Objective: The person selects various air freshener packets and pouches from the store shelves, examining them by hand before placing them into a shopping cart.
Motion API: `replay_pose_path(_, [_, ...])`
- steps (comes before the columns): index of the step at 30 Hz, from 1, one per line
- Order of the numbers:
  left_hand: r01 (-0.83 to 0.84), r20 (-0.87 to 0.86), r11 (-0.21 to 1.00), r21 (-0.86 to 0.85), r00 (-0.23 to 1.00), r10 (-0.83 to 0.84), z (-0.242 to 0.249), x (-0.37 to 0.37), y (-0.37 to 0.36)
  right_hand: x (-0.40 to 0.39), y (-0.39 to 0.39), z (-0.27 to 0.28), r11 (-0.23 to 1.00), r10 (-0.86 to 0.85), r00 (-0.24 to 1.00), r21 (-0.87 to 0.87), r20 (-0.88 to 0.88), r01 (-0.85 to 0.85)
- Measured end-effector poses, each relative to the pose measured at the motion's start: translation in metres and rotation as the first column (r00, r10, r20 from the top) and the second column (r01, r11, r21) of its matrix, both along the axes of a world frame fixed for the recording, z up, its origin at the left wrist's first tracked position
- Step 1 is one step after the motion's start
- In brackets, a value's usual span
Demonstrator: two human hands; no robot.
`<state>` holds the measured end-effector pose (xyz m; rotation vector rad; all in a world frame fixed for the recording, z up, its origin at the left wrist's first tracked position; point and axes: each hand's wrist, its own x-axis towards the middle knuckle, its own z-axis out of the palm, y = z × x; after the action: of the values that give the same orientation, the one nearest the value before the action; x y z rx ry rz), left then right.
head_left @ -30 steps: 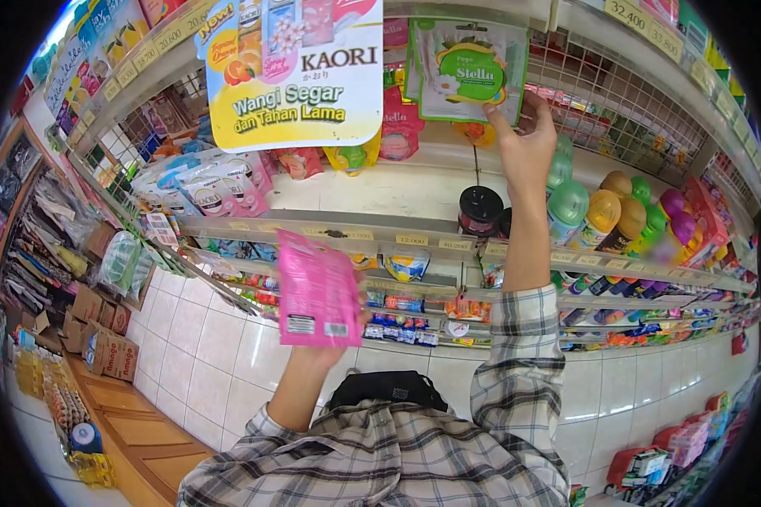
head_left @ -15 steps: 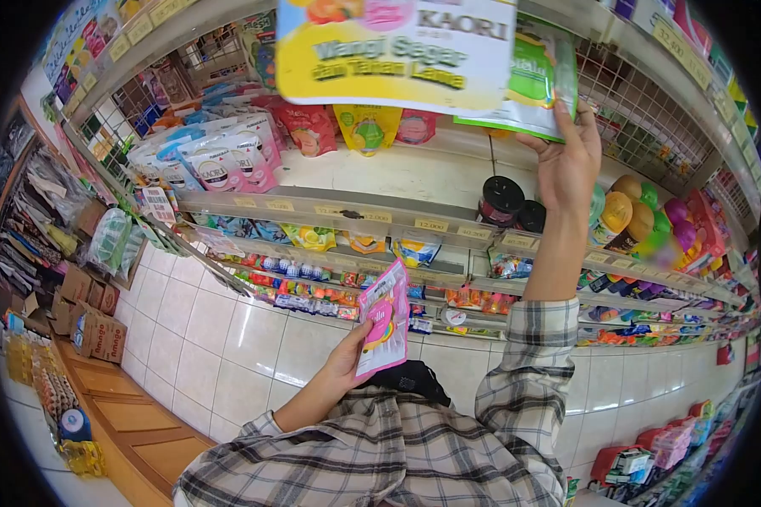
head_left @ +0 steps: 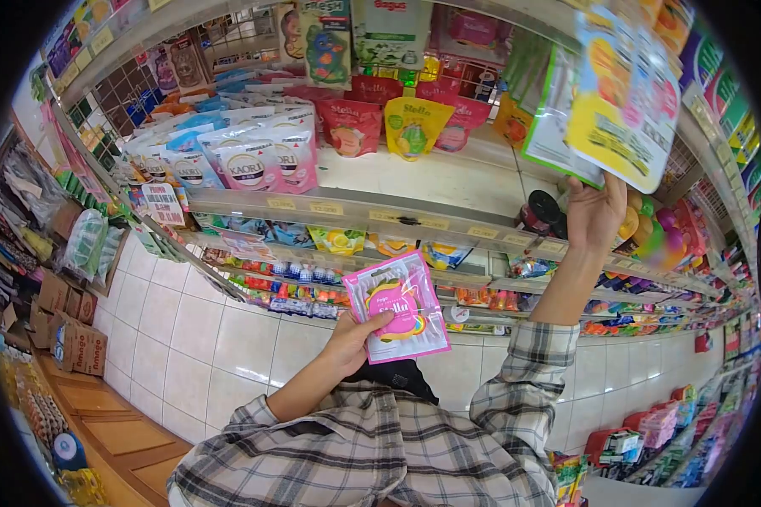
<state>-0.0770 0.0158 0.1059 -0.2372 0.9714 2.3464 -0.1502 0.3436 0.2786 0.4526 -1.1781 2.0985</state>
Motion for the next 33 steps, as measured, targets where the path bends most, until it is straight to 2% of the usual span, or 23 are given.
replay_pose_path(3, [-0.006, -0.076, 0.999, -0.040, 0.997, 0.003, -0.002, -0.010, -0.028, 0.007, -0.024, -0.007, 0.995, -0.079, 0.992, -0.049, 0.097, 0.084])
replay_pose_path(6, [-0.009, -0.131, 0.998, -0.057, 0.991, 0.002, -0.004, -0.021, -0.049, 0.018, -0.048, -0.022, 0.994, -0.059, 0.994, -0.090, 0.095, 0.067])
replay_pose_path(7, [-0.008, -0.150, 0.998, -0.063, 0.989, -0.002, -0.003, -0.024, -0.055, 0.023, -0.066, -0.022, 0.984, -0.118, 0.980, -0.116, 0.158, 0.137])
replay_pose_path(11, [0.108, -0.140, 0.991, -0.075, 0.983, -0.118, -0.001, -0.039, -0.075, 0.042, -0.084, -0.056, 0.971, -0.058, 0.984, -0.218, 0.169, 0.095])
replay_pose_path(14, [0.189, -0.141, 0.980, -0.065, 0.970, -0.196, -0.001, -0.051, -0.082, 0.066, -0.120, -0.063, 0.968, -0.120, 0.980, -0.198, 0.157, 0.151])
replay_pose_path(15, [0.211, -0.151, 0.976, -0.054, 0.964, -0.217, -0.003, -0.055, -0.081, 0.079, -0.128, -0.068, 0.949, -0.145, 0.970, -0.249, 0.198, 0.192])
replay_pose_path(17, [0.318, -0.157, 0.946, -0.061, 0.933, -0.324, -0.011, -0.064, -0.082, 0.104, -0.134, -0.091, 0.913, -0.088, 0.988, -0.386, 0.125, 0.130])
replay_pose_path(18, [0.315, -0.150, 0.947, -0.058, 0.935, -0.320, -0.014, -0.068, -0.083, 0.124, -0.141, -0.105, 0.883, -0.092, 0.993, -0.454, 0.080, 0.118])
replay_pose_path(19, [0.328, -0.143, 0.943, -0.053, 0.932, -0.333, -0.016, -0.069, -0.081, 0.143, -0.151, -0.112, 0.870, -0.016, 1.000, -0.493, 0.014, 0.021])
replay_pose_path(21, [0.384, -0.152, 0.922, -0.061, 0.909, -0.388, -0.020, -0.070, -0.074, 0.178, -0.175, -0.146, 0.837, -0.073, 0.997, -0.543, 0.023, 0.073])
replay_pose_path(22, [0.434, -0.129, 0.897, -0.082, 0.888, -0.441, -0.026, -0.073, -0.069, 0.189, -0.197, -0.145, 0.862, -0.091, 0.996, -0.499, 0.024, 0.090])
replay_pose_path(23, [0.480, -0.101, 0.871, -0.104, 0.866, -0.489, -0.036, -0.076, -0.064, 0.201, -0.223, -0.141, 0.807, -0.229, 0.950, -0.503, 0.214, 0.308])
replay_pose_path(26, [0.629, -0.073, 0.765, -0.139, 0.764, -0.641, -0.062, -0.078, -0.051, 0.249, -0.267, -0.160, 0.719, -0.253, 0.923, -0.582, 0.290, 0.380])
replay_pose_path(27, [0.657, -0.078, 0.741, -0.141, 0.738, -0.670, -0.066, -0.076, -0.045, 0.265, -0.275, -0.165, 0.631, -0.345, 0.883, -0.617, 0.319, 0.470])
replay_pose_path(29, [0.700, -0.058, 0.701, -0.135, 0.701, -0.711, -0.063, -0.065, -0.037, 0.296, -0.290, -0.175, 0.446, -0.472, 0.797, -0.678, 0.377, 0.585])
replay_pose_path(32, [0.723, -0.075, 0.673, -0.154, 0.671, -0.738, -0.063, -0.051, -0.020, 0.361, -0.285, -0.183, 0.278, -0.672, 0.639, -0.673, 0.373, 0.685])
replay_pose_path(33, [0.727, -0.080, 0.667, -0.166, 0.664, -0.744, -0.064, -0.048, -0.017, 0.380, -0.284, -0.179, 0.230, -0.745, 0.540, -0.608, 0.392, 0.760])
